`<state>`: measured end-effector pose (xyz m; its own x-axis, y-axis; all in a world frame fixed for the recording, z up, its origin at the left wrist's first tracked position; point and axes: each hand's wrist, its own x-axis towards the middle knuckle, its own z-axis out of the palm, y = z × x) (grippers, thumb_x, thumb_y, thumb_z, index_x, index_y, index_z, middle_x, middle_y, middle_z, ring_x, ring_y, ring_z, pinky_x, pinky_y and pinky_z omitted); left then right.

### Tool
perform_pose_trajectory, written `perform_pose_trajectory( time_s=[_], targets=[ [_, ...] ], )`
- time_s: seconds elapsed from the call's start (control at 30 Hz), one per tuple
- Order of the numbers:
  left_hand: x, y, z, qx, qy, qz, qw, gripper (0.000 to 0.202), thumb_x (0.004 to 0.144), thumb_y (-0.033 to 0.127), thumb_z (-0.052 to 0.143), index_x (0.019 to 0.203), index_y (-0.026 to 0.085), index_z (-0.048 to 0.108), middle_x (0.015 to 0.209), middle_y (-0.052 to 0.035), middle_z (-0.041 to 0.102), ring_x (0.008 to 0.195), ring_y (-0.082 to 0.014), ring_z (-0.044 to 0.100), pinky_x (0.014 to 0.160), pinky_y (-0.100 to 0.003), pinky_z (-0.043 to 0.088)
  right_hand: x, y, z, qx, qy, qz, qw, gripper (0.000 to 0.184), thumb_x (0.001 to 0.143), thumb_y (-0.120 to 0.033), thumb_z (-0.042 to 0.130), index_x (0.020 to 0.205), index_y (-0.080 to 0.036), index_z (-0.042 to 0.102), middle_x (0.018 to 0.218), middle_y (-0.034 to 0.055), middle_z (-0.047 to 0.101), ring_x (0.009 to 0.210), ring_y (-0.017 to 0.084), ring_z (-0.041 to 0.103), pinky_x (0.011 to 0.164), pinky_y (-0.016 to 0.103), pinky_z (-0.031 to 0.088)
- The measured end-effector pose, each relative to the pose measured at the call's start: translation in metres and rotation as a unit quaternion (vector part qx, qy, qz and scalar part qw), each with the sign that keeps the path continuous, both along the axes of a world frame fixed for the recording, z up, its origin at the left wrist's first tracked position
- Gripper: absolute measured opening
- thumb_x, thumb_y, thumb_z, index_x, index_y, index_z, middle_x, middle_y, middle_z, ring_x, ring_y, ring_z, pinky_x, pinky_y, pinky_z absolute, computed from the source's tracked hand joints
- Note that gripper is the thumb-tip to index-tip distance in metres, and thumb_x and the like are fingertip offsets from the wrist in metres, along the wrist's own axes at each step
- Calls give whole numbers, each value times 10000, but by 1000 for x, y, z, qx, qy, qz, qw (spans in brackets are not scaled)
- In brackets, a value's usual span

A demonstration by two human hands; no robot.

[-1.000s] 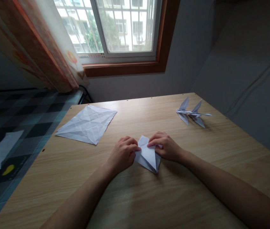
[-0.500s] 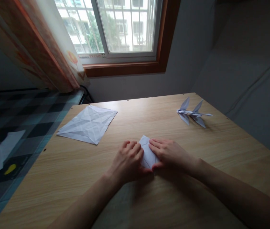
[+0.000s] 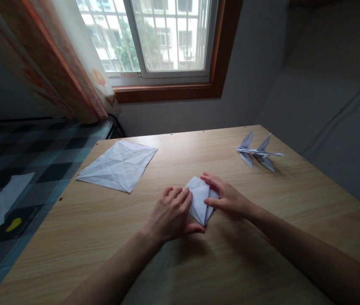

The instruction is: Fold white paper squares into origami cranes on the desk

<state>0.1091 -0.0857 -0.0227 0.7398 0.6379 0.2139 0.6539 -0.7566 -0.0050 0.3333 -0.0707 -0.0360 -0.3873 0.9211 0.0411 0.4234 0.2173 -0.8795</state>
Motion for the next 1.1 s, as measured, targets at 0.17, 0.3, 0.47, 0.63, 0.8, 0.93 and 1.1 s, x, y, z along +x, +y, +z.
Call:
perform_pose_trajectory(
  time_s=[0.17,0.3,0.47,0.63,0.8,0.93,1.1],
  targets=[
    [0,1,0,-37,-1,25,999,865,709,863,425,1211,173,562,1310,-162,573,1140,-346,536,971,-491,353,-5,-1,15,-194,223,-166,941,667,690,-285,762,1294,-176,500,1338,163,532,1179,265,573,954,406,508],
    [0,1,-1,-54,-8,24,998,888,677,845,515,1267,182,526,1380,-168,530,1210,-361,503,998,-491,354,-8,-3,25,-257,338,-194,885,615,658,-190,796,1202,-210,510,1347,125,479,922,155,650,722,264,569],
    [0,2,-4,-67,-30,32,997,877,717,729,614,1339,133,454,1383,-203,530,1266,-362,484,1047,-498,345,-7,-1,25,-347,409,-136,833,466,738,-207,739,1127,-197,483,964,43,628,642,95,627,560,199,535],
    [2,1,-6,-32,-57,17,998,684,741,568,680,1254,143,522,1350,-187,565,1223,-348,524,1025,-496,382,-8,-1,17,-369,386,-116,837,314,787,-299,696,1024,-187,524,745,6,633,445,43,466,386,125,362],
    [1,1,-5,18,-175,23,984,175,912,264,492,958,173,634,874,-84,705,822,-221,638,762,-359,482,-10,0,12,-253,359,-87,894,485,800,-418,631,1207,-202,481,937,76,682,529,100,532,420,198,397],
    [0,1,-7,-51,-363,103,925,225,910,260,509,725,172,603,655,-20,633,608,-149,583,611,-275,468,-12,4,0,-84,300,-138,940,800,642,-381,764,1330,-248,376,1361,148,518,1044,226,613,812,342,537],
    [2,6,-20,-244,-503,114,822,279,870,373,581,1031,146,586,841,-51,705,720,-188,666,637,-298,539,-17,1,-10,-107,303,-29,946,599,694,-335,735,1222,-210,482,1036,82,688,824,197,673,750,355,554]
  ],
)
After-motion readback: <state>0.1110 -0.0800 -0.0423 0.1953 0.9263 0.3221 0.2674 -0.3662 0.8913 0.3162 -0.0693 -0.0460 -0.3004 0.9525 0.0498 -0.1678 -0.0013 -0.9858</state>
